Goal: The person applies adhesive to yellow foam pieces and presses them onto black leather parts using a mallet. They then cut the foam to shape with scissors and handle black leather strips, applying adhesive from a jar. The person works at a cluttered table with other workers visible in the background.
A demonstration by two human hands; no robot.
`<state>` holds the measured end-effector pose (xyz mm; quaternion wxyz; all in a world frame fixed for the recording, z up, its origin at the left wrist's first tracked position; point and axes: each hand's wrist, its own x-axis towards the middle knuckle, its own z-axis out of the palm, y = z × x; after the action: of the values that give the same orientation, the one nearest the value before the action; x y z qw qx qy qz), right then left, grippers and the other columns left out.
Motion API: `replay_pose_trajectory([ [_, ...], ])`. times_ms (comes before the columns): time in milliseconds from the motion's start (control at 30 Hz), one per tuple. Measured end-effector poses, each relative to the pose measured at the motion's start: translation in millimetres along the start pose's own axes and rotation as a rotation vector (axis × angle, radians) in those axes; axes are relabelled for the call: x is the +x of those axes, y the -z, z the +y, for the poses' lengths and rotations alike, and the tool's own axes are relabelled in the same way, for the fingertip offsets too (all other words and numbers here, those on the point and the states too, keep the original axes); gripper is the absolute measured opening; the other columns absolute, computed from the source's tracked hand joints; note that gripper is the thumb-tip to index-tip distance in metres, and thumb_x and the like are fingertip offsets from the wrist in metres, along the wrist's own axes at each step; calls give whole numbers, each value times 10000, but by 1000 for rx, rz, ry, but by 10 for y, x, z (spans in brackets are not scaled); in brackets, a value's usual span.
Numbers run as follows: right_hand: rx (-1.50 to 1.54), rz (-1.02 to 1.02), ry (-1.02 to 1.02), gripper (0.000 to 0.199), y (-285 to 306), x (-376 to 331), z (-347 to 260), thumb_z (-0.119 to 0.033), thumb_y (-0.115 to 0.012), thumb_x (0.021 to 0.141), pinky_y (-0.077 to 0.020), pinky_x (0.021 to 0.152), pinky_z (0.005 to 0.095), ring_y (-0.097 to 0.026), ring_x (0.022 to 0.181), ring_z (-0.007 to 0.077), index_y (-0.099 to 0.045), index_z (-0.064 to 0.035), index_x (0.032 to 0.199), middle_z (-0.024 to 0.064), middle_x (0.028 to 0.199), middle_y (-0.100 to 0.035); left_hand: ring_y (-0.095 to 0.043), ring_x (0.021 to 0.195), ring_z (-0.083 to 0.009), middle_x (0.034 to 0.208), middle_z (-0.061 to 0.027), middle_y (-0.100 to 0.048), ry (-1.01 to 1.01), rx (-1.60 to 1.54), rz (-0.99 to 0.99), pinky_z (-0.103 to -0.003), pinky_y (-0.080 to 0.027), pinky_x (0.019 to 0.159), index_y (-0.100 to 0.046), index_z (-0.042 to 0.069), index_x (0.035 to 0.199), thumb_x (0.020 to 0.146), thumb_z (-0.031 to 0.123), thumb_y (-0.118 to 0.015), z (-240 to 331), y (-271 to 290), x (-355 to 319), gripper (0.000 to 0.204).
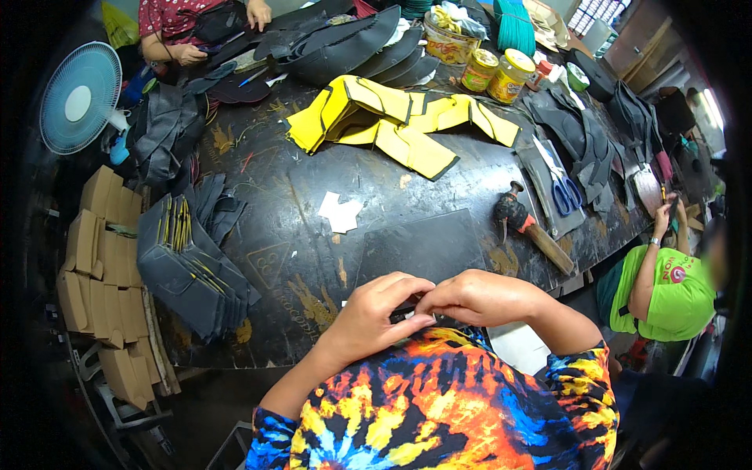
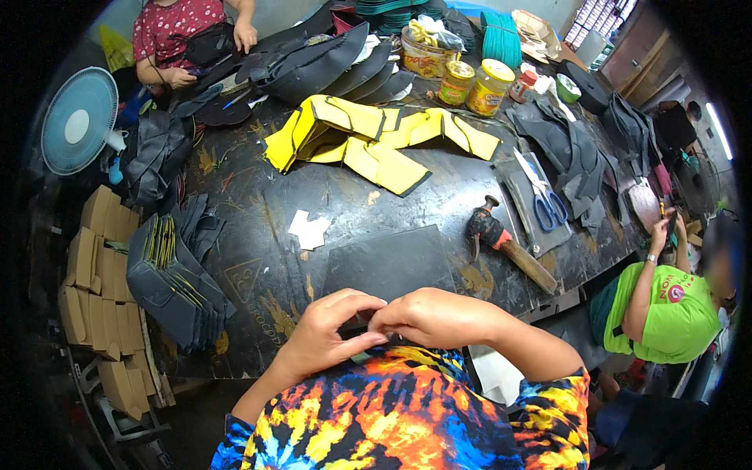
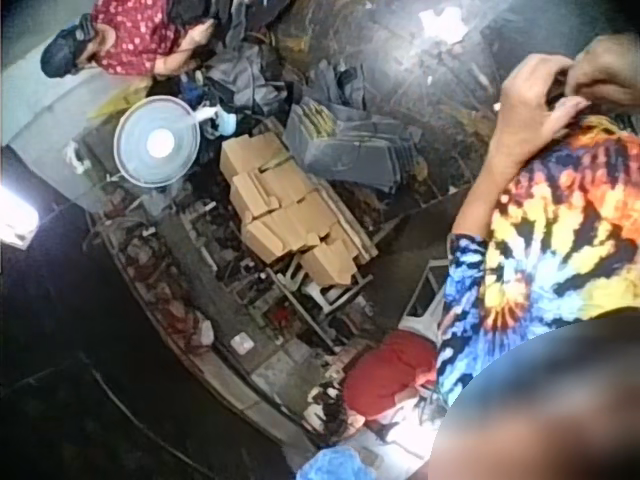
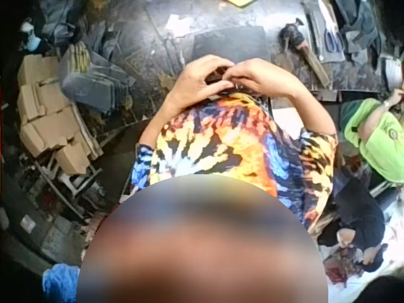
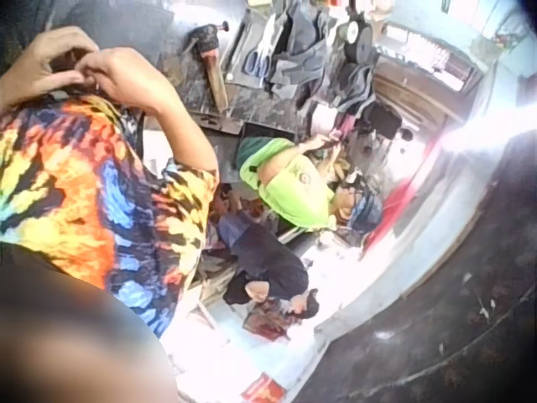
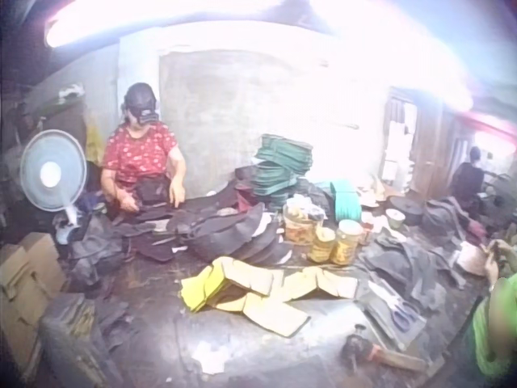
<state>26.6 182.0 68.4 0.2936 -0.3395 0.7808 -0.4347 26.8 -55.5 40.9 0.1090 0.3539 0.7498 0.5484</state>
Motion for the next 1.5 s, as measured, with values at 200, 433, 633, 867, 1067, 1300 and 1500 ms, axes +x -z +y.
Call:
replay_pose_trajectory([
  [200,-86,-142,9,481,225,-283,-17,-202,-694,886,-538,873,470,-662,1033,416,-567,-56,1326,189,1144,-689,-675,786,-326,871,-134,-665,-91,-14,-70,-405,-534,702,-646,28,995,867,194,-771,-84,-242,245,244],
  [433,-114,51,-219,303,240,-629,5,-253,-698,928,-540,850,454,-674,994,396,-681,-33,1135,176,1042,-714,-675,997,-340,1036,-152,-697,-324,110,-166,-415,-547,881,-679,39,1099,902,216,-736,-267,-50,783,271],
  [633,-163,462,-69,229,106,-382,350,-160,-750,881,-481,658,408,-613,726,315,-634,-14,747,136,738,-606,-673,1123,-290,1212,-170,-688,-10,377,369,-377,-522,979,-652,15,1242,755,297,-869,-894,1477,2005,603],
  [867,-163,799,-22,180,-271,263,580,-37,-735,838,-475,567,304,-570,598,184,-604,-40,962,57,725,-559,-546,1329,-343,1434,-238,-551,289,612,97,-414,-433,1108,-448,40,1490,605,488,-925,-1474,1909,2317,1101],
  [1067,-61,838,-63,280,-286,256,719,-33,-752,830,-469,548,270,-562,551,120,-634,-30,1083,37,739,-593,-564,1288,-357,1376,-218,-583,121,809,239,-426,-441,1094,-513,29,1442,597,510,-921,-1287,1913,2230,1054],
  [1300,-122,825,-62,297,-282,300,710,-49,-768,816,-479,556,279,-572,552,131,-634,-36,1081,39,732,-593,-606,1219,-361,1287,-209,-638,385,1021,211,-424,-484,1034,-581,27,1320,607,493,-897,-1019,2048,1947,908],
  [1500,-122,828,-73,301,-298,290,696,-63,-772,815,-482,563,283,-572,558,135,-634,-29,1080,45,749,-596,-701,1051,-307,1110,-182,-727,409,699,265,-403,-535,947,-657,13,1229,577,612,-896,-1131,2183,1751,917],
])
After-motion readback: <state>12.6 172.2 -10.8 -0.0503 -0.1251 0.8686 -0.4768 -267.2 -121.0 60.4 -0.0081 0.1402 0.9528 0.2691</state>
